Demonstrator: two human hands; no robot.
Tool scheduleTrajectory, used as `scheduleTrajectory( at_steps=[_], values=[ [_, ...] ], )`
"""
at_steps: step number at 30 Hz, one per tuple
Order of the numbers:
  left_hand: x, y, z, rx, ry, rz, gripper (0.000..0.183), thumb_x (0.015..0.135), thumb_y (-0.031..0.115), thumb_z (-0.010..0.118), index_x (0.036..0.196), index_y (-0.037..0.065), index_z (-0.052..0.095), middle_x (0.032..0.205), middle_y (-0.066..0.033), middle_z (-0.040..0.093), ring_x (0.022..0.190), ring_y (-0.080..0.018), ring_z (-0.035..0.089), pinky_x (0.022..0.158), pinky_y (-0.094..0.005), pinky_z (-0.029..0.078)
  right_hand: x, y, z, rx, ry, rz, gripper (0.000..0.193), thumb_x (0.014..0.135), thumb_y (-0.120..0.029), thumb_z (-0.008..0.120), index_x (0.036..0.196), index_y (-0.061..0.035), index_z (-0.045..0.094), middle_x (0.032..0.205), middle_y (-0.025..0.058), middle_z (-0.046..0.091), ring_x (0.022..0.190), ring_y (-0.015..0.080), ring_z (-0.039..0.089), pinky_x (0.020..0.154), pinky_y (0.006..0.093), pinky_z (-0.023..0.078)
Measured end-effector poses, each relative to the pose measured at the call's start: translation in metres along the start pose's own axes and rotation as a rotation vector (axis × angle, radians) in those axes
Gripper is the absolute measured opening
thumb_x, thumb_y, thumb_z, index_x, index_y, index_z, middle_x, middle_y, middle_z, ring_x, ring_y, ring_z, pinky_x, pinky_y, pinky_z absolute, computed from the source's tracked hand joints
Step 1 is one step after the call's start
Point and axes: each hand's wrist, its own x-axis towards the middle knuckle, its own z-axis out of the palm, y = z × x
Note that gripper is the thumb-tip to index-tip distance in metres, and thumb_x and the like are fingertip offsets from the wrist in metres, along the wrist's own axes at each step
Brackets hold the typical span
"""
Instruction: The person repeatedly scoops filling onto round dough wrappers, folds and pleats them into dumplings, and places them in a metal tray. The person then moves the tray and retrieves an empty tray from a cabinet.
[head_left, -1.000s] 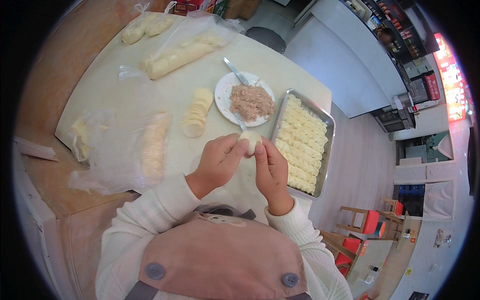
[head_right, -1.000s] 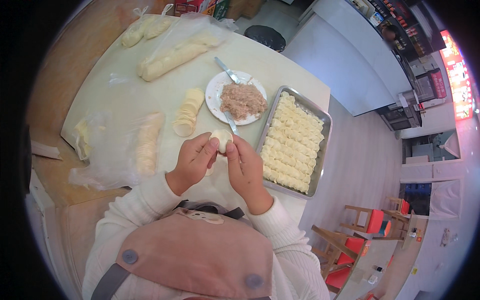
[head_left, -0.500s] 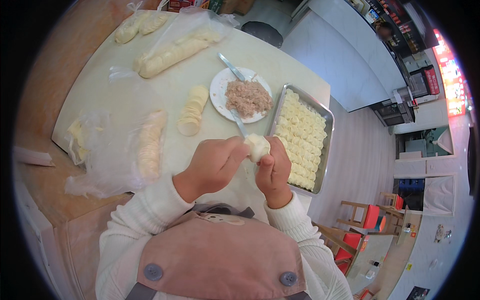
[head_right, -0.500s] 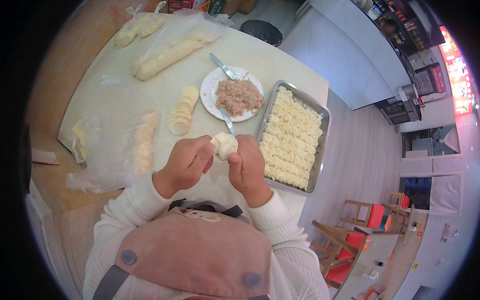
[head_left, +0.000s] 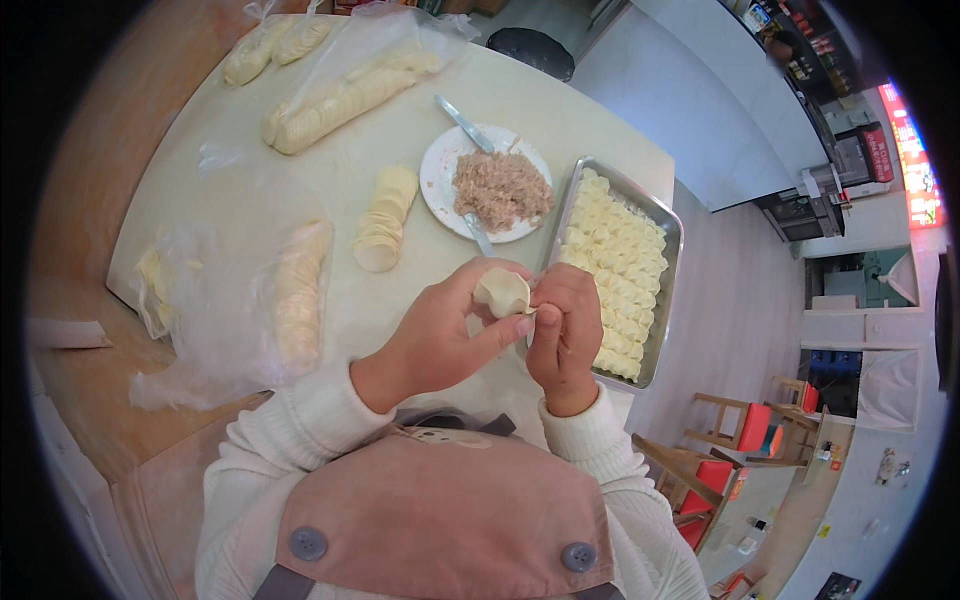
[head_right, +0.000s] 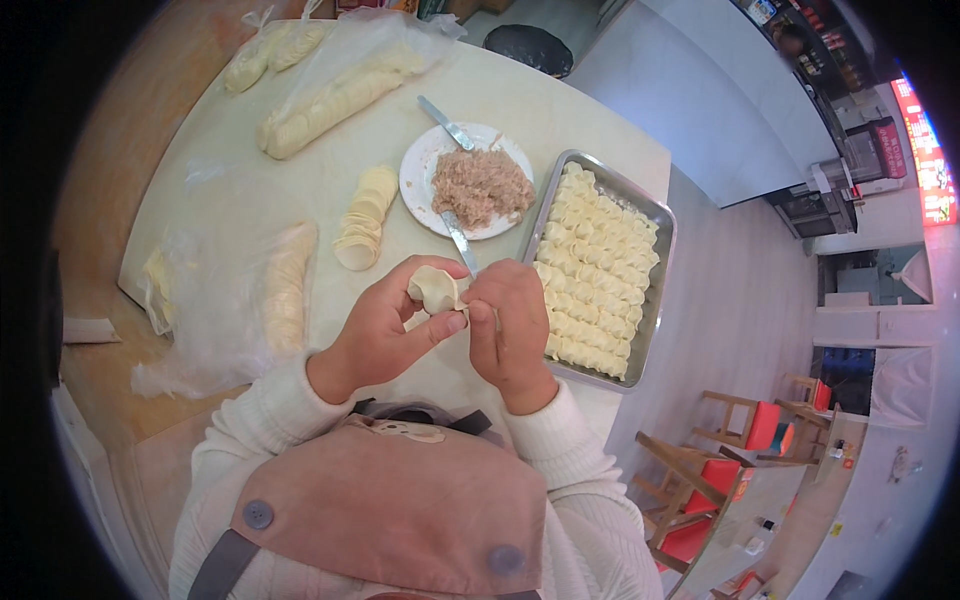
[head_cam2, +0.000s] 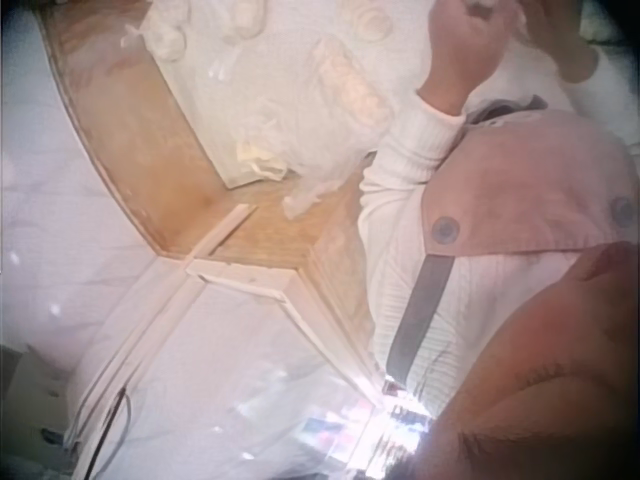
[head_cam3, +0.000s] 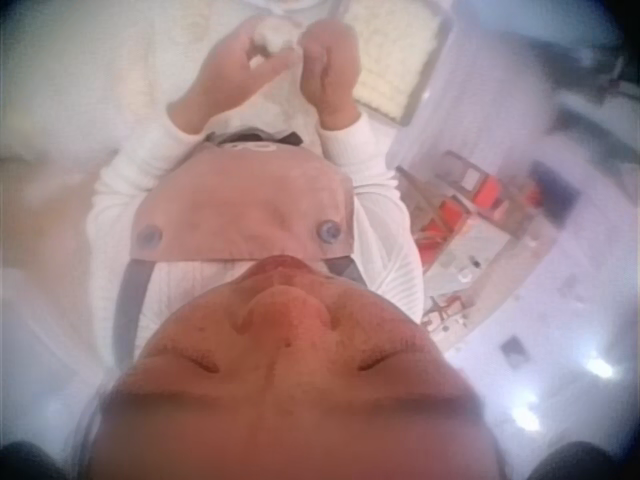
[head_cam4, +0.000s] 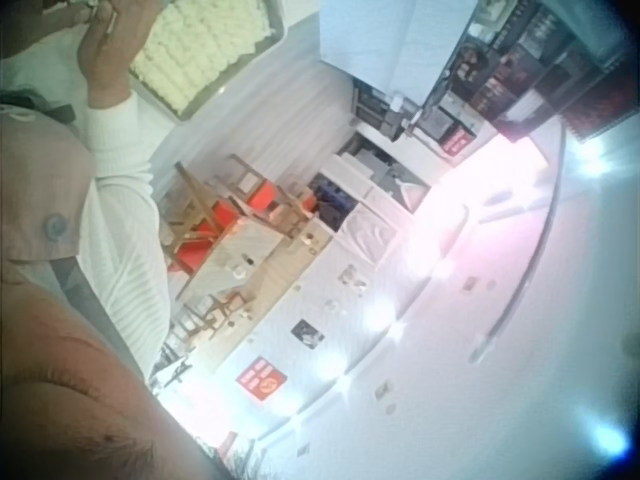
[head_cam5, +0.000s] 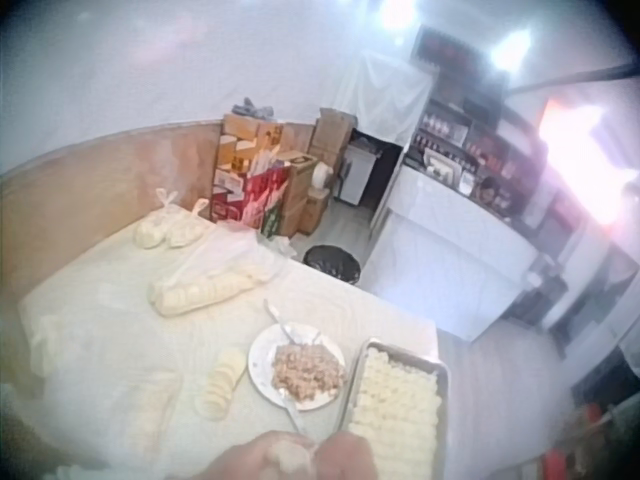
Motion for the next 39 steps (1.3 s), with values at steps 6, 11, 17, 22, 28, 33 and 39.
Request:
scheduleTrajectory(
  at_steps=[6, 11, 17, 22, 28, 33, 39],
  values=[
    [0.011, -0.011, -0.003, 0.495, 0.119, 0.309, 0.043, 0.085, 0.013, 0.070, 0.122, 0.002, 0.051, 0.098, -0.0119, 0.065, 0.080, -0.0164, 0.065, 0.072, -0.0281, 0.051, 0.010, -0.003, 0.003, -0.041, -0.054, 0.070, 0.015, 0.090, -0.012, 0.061, 0.099, 0.0001, 0.062, 0.095, 0.0130, 0.063, 0.087, 0.0303, 0.059, 0.076, 0.0381, 0.047],
    [0.019, -0.042, -0.007, 0.533, 0.114, 0.067, 0.046, 0.080, 0.019, 0.073, 0.119, 0.003, 0.052, 0.095, -0.0141, 0.065, 0.078, -0.0277, 0.066, 0.067, -0.0346, 0.052, -0.008, 0.021, 0.007, 0.041, -0.092, 0.476, 0.017, 0.088, -0.014, 0.065, 0.096, 0.0007, 0.066, 0.086, 0.0115, 0.067, 0.076, 0.0237, 0.062, 0.071, 0.0340, 0.050],
    [-0.001, -0.105, -0.041, 0.963, -0.161, 0.061, 0.054, 0.068, 0.023, 0.081, 0.112, 0.004, 0.057, 0.104, -0.0166, 0.061, 0.106, -0.0304, 0.057, 0.091, -0.0434, 0.045, -0.009, 0.154, -0.043, -0.154, -0.098, 0.921, 0.025, 0.091, -0.023, 0.062, 0.096, 0.0010, 0.069, 0.077, 0.0079, 0.068, 0.069, 0.0145, 0.062, 0.065, 0.0289, 0.049],
    [-0.037, -0.150, -0.055, 0.994, -0.238, 0.216, 0.038, 0.070, 0.018, 0.077, 0.102, 0.006, 0.060, 0.118, -0.0141, 0.059, 0.115, -0.0329, 0.052, 0.103, -0.0508, 0.038, 0.029, 0.274, -0.108, -0.568, 0.071, 0.623, 0.026, 0.089, -0.026, 0.060, 0.094, -0.0021, 0.069, 0.079, 0.0198, 0.067, 0.072, 0.0342, 0.065, 0.067, 0.0394, 0.051],
    [-0.041, -0.160, -0.063, 1.016, -0.298, 0.280, 0.019, 0.078, 0.013, 0.070, 0.092, 0.006, 0.060, 0.120, -0.0128, 0.058, 0.116, -0.0330, 0.053, 0.105, -0.0513, 0.037, 0.025, 0.330, -0.111, -0.666, -0.026, 0.688, 0.025, 0.089, -0.027, 0.060, 0.092, -0.0042, 0.069, 0.082, 0.0194, 0.067, 0.078, 0.0391, 0.064, 0.071, 0.0441, 0.051],
    [-0.037, -0.152, -0.053, 0.751, -0.095, -0.015, 0.012, 0.094, 0.016, 0.055, 0.094, 0.004, 0.055, 0.119, -0.0138, 0.059, 0.113, -0.0326, 0.056, 0.103, -0.0491, 0.040, 0.009, 0.334, -0.107, -0.610, -0.028, 0.717, 0.025, 0.089, -0.028, 0.061, 0.091, -0.0048, 0.069, 0.085, 0.0200, 0.067, 0.082, 0.0387, 0.064, 0.074, 0.0444, 0.051],
    [0.009, -0.153, -0.058, -0.943, 0.374, -0.377, 0.033, 0.104, 0.021, 0.035, 0.125, 0.000, 0.047, 0.128, -0.0190, 0.055, 0.118, -0.0289, 0.054, 0.105, -0.0431, 0.041, 0.020, 0.308, -0.098, -0.766, -0.078, 0.456, 0.021, 0.088, -0.023, 0.061, 0.094, -0.0049, 0.069, 0.092, 0.0169, 0.067, 0.089, 0.0365, 0.062, 0.079, 0.0443, 0.049]
  ],
)
